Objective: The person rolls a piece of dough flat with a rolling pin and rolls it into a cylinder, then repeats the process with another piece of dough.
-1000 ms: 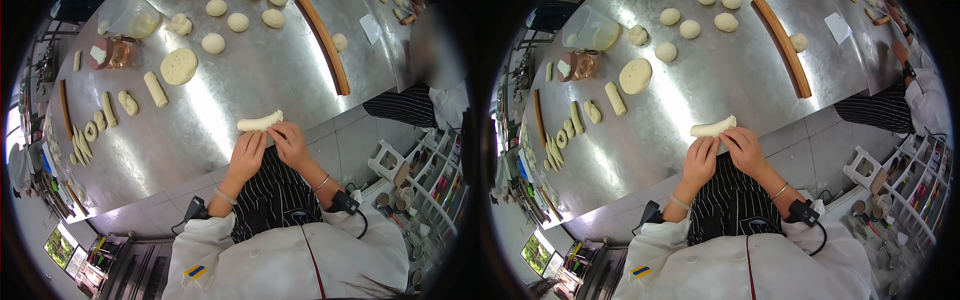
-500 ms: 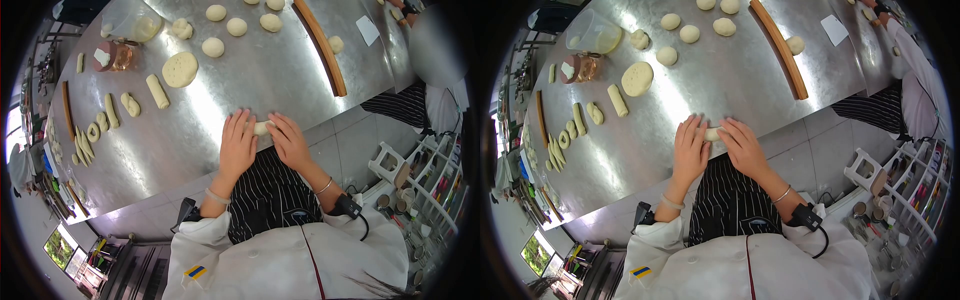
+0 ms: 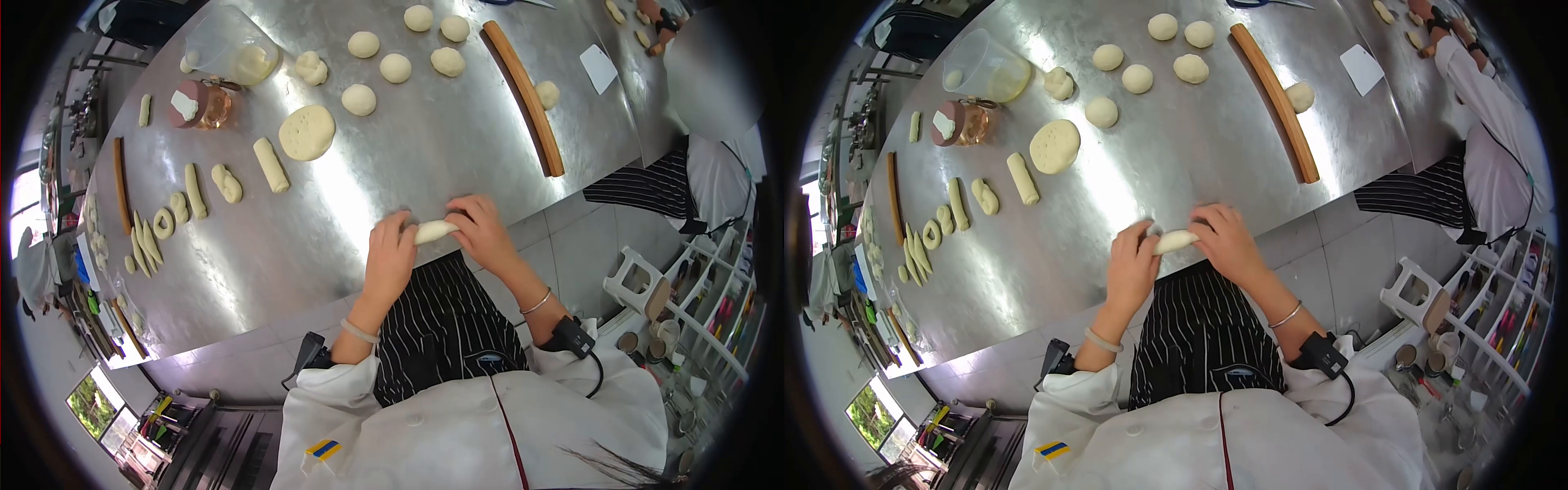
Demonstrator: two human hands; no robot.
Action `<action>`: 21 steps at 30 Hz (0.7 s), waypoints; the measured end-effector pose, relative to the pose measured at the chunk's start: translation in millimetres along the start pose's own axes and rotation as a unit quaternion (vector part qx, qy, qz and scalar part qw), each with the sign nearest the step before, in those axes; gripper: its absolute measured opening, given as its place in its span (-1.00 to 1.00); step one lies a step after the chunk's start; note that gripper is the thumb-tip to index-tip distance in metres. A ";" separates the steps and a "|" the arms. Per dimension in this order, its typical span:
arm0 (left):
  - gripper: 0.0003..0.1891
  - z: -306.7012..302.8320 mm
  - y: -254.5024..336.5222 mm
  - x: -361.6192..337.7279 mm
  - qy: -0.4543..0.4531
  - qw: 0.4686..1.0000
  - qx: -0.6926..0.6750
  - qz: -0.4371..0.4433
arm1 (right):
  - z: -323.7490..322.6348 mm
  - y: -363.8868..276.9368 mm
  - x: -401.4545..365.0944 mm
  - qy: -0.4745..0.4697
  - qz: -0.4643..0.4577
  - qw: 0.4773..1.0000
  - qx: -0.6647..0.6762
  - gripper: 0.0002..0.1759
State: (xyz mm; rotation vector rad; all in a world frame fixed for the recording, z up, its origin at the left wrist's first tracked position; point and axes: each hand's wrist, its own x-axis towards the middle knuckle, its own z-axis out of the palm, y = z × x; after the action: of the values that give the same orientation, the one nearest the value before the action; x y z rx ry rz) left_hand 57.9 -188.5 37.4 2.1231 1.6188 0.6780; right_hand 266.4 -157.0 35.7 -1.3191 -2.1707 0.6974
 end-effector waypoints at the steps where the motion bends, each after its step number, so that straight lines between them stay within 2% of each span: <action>1: -0.60 3.7 -4.0 -4.4 -0.009 0.999 -0.015 0.032 | -1.5 2.2 -1.7 -0.025 -0.034 0.999 -0.002 -0.71; 2: -0.61 5.5 -6.0 -8.1 -0.016 0.997 -0.029 0.065 | -3.7 4.8 -2.7 -0.049 -0.069 0.996 -0.005 -0.74; 4: -0.64 -2.1 4.1 -13.9 -0.020 0.998 -0.041 0.045 | -9.7 7.5 -9.1 -0.072 -0.068 0.995 -0.007 -0.74; 6: -0.68 -10.8 15.1 -13.8 -0.049 0.992 -0.118 -0.021 | -15.8 9.0 -6.8 -0.098 -0.065 0.993 -0.007 -0.74; 8: -0.70 -25.7 24.2 -3.4 -0.046 0.989 -0.133 -0.038 | -29.9 1.9 1.4 -0.144 -0.044 0.988 0.039 -0.75; 12: -0.70 -44.1 18.9 30.8 0.029 0.987 -0.151 -0.043 | -55.7 -7.2 42.0 -0.081 -0.023 0.992 0.092 -0.76; 15: -0.71 -27.8 -7.8 57.4 0.044 0.987 -0.146 -0.060 | -48.3 6.9 76.0 -0.091 0.020 0.987 0.134 -0.74; 17: -0.70 -6.6 -31.4 65.6 0.022 0.989 -0.127 -0.076 | -28.2 29.0 90.8 -0.163 0.089 0.967 0.176 -0.70; 18: -0.70 -7.2 -31.7 72.1 0.025 0.989 -0.126 -0.076 | -26.5 31.6 99.5 -0.163 0.086 0.967 0.175 -0.70; 20: -0.66 -8.2 -29.3 78.2 0.075 0.992 -0.052 -0.086 | -22.3 34.4 109.8 -0.079 0.062 0.987 0.123 -0.65; 21: -0.66 -9.7 -26.8 77.1 0.071 0.992 -0.051 -0.091 | -21.4 36.9 109.4 -0.083 0.065 0.986 0.126 -0.65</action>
State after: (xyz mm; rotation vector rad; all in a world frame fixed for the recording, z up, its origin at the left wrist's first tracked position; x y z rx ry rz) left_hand 48.2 -107.0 41.1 1.8651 1.7842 0.8498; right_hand 259.8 -40.1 44.2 -1.3150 -2.0521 1.1293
